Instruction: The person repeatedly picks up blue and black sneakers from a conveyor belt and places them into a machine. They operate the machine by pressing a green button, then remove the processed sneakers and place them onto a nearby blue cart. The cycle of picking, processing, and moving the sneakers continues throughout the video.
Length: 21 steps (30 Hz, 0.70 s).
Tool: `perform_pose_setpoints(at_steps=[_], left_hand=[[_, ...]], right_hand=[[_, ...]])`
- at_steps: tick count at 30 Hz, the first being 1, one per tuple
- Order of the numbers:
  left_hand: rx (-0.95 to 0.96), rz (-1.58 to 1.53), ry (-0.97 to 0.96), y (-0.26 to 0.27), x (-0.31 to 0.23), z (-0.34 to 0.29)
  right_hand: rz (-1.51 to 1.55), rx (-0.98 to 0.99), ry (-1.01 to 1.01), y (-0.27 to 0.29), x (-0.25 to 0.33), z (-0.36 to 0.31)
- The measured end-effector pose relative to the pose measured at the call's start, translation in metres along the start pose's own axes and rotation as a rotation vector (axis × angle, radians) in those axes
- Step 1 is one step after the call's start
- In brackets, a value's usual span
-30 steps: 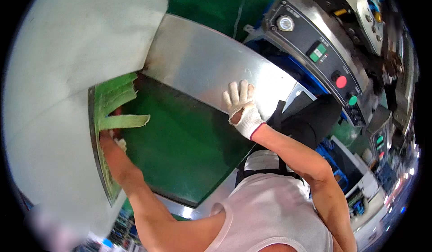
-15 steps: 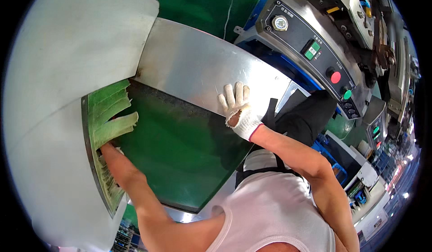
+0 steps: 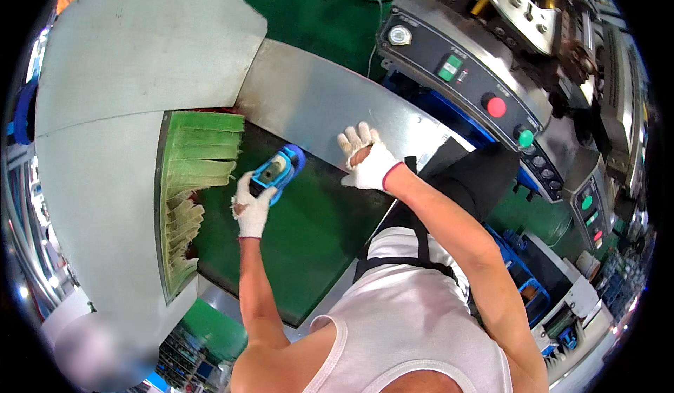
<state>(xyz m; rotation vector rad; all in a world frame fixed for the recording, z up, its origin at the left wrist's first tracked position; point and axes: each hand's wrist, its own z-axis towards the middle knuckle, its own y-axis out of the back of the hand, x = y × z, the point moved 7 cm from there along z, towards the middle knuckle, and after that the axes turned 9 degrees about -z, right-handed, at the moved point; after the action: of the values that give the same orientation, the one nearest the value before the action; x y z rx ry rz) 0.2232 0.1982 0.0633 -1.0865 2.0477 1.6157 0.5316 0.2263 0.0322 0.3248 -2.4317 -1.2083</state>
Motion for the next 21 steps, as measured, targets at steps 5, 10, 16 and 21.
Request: perform_pose_setpoints(at_steps=[5, 10, 16, 21], left_hand=[[0.344, 0.272, -0.598, -0.06, -0.121, -0.056], [0.786, 0.23, -1.021, -0.116, -0.276, -0.083], [0.658, 0.061, -1.508, -0.131, -0.485, -0.12], [0.453, -0.035, -1.356, -0.198, -0.647, -0.027]], right_hand=[[0.15, -0.477, 0.279, 0.068, 0.0, -0.083], [0.525, -0.483, 0.214, 0.064, -0.027, -0.137], [0.966, -0.783, -0.044, 0.062, -0.133, -0.277], [1.765, -0.584, -0.402, -0.03, -0.138, -0.368]])
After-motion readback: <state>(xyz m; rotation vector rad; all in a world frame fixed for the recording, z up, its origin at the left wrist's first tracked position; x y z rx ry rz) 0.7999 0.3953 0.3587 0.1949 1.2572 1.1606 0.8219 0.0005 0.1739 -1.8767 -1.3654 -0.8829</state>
